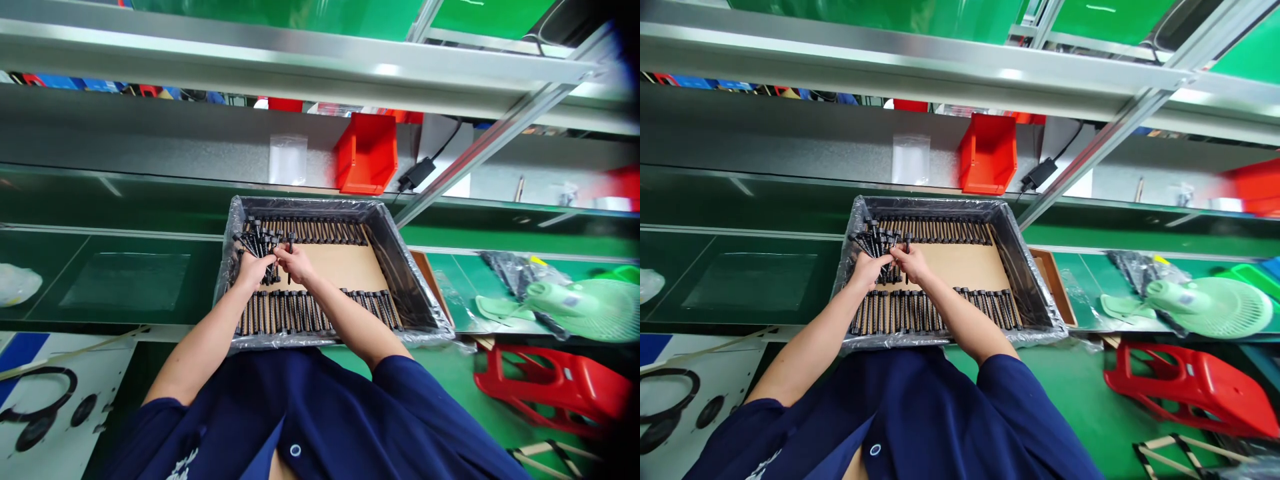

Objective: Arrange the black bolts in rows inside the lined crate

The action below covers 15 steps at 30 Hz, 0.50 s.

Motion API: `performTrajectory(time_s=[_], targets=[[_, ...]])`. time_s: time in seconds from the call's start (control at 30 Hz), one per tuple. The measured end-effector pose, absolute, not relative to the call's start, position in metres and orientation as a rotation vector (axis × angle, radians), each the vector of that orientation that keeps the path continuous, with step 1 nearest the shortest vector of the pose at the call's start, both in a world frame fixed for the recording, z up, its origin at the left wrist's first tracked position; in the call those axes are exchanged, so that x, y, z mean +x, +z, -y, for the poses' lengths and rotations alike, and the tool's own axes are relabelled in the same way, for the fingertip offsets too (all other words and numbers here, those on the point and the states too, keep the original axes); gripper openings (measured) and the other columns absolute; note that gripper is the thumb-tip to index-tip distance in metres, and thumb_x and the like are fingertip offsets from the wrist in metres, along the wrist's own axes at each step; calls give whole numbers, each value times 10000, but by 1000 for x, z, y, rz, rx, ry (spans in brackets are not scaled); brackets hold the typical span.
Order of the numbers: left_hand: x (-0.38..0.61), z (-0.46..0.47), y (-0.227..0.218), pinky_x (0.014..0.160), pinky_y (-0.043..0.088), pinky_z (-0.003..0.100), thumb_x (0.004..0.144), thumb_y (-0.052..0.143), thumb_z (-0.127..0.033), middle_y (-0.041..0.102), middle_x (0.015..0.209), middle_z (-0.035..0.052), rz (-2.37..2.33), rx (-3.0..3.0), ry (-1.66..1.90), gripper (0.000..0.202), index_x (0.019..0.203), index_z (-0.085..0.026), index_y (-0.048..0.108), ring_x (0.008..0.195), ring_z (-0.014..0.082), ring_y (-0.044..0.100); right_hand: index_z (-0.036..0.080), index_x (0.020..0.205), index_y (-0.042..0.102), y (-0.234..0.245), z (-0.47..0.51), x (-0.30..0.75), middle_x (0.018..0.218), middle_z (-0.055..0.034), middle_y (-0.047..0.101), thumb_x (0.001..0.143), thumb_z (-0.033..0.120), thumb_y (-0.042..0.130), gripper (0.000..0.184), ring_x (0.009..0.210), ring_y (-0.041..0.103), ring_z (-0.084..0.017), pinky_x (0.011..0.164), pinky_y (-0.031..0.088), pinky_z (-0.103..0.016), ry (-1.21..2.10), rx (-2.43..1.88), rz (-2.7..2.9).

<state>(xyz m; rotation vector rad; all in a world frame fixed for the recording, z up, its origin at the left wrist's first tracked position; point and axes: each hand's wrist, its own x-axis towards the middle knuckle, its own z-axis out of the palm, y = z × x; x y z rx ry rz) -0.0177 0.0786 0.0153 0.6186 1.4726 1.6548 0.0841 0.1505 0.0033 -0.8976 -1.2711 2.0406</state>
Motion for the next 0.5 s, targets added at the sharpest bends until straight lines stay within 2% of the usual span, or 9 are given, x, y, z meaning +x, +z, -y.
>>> performTrajectory(time_s=[0.1, 0.23, 0.4, 0.5], targets=[[-17, -78, 14, 644, 522, 270, 535, 785, -213, 718, 751, 44, -1458, 664, 1670, 324, 839, -137, 702, 675, 177, 664, 199, 720, 477, 0, -152, 84, 498, 46, 487, 615, 417, 761, 373, 424, 378, -62, 361, 143, -166, 2074, -921, 1212], [-20, -78, 17, 498, 468, 249, 523, 762, -216, 655, 584, 34, -1537, 522, 1637, 197, 656, -124, 648, 490, 139, 587, 202, 715, 451, -9, -173, 92, 556, 60, 460, 640, 360, 734, 333, 463, 398, -61, 367, 156, -163, 2008, -1031, 1137], [-25, -78, 25, 448, 445, 234, 535, 725, -205, 632, 549, 43, -1526, 450, 1677, 159, 631, -119, 632, 445, 120, 554, 177, 665, 495, -44, -197, 106, 559, 32, 498, 726, 211, 647, 167, 465, 417, -72, 407, 271, -198, 1687, -1476, 1658], [-24, -78, 27, 439, 443, 233, 532, 727, -209, 624, 539, 43, -1506, 444, 1679, 163, 619, -116, 625, 438, 120, 551, 169, 645, 507, -71, -200, 104, 545, 28, 497, 723, 162, 648, 161, 481, 430, -81, 458, 331, -212, 1594, -1569, 1783]])
